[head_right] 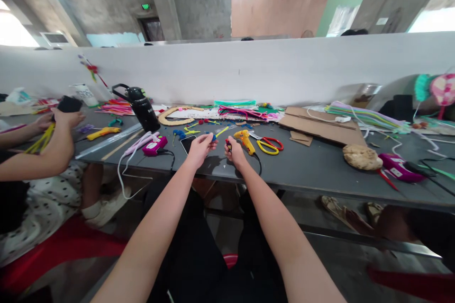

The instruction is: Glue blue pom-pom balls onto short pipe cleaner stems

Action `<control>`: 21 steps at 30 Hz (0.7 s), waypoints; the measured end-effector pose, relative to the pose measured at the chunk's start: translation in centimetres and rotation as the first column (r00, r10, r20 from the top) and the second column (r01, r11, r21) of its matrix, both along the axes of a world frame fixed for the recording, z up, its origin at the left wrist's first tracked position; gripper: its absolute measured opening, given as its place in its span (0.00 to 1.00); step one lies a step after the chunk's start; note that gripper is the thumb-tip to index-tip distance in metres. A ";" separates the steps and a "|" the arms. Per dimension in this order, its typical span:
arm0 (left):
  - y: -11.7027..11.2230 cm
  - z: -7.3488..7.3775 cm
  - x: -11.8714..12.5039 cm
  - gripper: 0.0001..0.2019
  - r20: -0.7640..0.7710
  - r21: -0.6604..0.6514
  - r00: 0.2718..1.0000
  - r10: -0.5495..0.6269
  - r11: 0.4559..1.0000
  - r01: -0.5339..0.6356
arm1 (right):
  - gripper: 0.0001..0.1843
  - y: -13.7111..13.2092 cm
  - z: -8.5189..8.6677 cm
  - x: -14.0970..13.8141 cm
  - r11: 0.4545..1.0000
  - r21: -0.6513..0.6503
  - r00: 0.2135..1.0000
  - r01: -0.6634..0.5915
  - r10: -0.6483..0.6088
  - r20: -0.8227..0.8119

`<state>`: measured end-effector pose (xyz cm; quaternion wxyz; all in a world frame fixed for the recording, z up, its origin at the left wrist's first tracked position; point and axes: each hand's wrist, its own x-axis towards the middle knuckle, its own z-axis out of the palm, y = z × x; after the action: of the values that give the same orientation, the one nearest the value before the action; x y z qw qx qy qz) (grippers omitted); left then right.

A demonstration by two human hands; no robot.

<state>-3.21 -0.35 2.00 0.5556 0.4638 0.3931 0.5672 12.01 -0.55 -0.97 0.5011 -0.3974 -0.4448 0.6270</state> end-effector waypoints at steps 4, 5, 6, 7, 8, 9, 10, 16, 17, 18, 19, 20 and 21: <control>-0.2 0.2 0.0 0.18 0.044 -0.022 0.999 -0.025 0.999 0.026 | 0.30 -0.1 0.0 0.3 0.997 0.040 0.994 -0.066 0.069 -0.084; -0.2 0.4 0.0 0.17 0.046 -0.029 0.999 -0.027 0.999 0.029 | 0.30 0.0 0.0 0.3 0.996 0.050 0.992 -0.068 0.073 -0.107; -0.3 0.5 0.0 0.17 0.046 -0.035 0.999 -0.029 0.999 0.030 | 0.29 0.0 -0.1 0.3 0.997 0.055 0.991 -0.056 0.063 -0.121; -0.3 0.6 0.0 0.17 0.045 -0.038 0.999 -0.028 0.999 0.030 | 0.28 0.0 -0.1 0.2 0.998 0.061 0.992 -0.031 0.038 -0.124; -0.4 0.6 0.0 0.16 0.043 -0.039 0.999 -0.027 0.999 0.028 | 0.26 0.0 -0.2 0.2 0.997 0.072 0.993 0.001 0.008 -0.118; -0.4 0.7 0.0 0.16 0.041 -0.038 0.999 -0.026 0.999 0.028 | 0.26 -0.1 -0.2 0.1 0.996 0.087 0.994 0.031 -0.021 -0.105; -0.4 0.7 -0.1 0.16 0.039 -0.038 0.999 -0.027 0.999 0.028 | 0.25 -0.1 -0.3 0.0 0.993 0.109 0.995 0.053 -0.044 -0.086; 0.0 0.3 -0.1 0.17 0.004 -0.023 0.999 -0.044 0.999 0.044 | 0.25 -0.3 -0.5 -0.2 0.971 0.210 0.993 0.111 -0.115 0.005; 0.0 0.2 -0.1 0.18 -0.003 -0.021 0.999 -0.042 0.999 0.042 | 0.25 -0.2 -0.4 -0.1 0.973 0.197 0.993 0.121 -0.121 -0.012; 0.0 0.1 -0.1 0.18 -0.010 -0.019 0.999 -0.040 0.999 0.040 | 0.25 -0.1 -0.4 -0.1 0.977 0.171 0.992 0.126 -0.121 -0.041; 0.0 0.1 -0.1 0.18 -0.018 -0.019 0.999 -0.041 0.999 0.041 | 0.26 0.1 -0.4 0.0 0.982 0.136 0.990 0.129 -0.119 -0.078; -0.1 0.0 0.0 0.19 -0.025 -0.016 0.999 -0.044 0.999 0.043 | 0.26 0.2 -0.3 0.0 0.987 0.101 0.986 0.129 -0.117 -0.117; -0.1 -0.1 0.0 0.19 -0.028 -0.010 0.998 -0.047 0.999 0.047 | 0.26 0.3 -0.2 0.1 0.989 0.071 0.981 0.131 -0.119 -0.156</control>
<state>-3.17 -0.44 1.94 0.5653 0.4782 0.3928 0.5454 12.07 -0.24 -1.22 0.5875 -0.3554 -0.4047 0.6040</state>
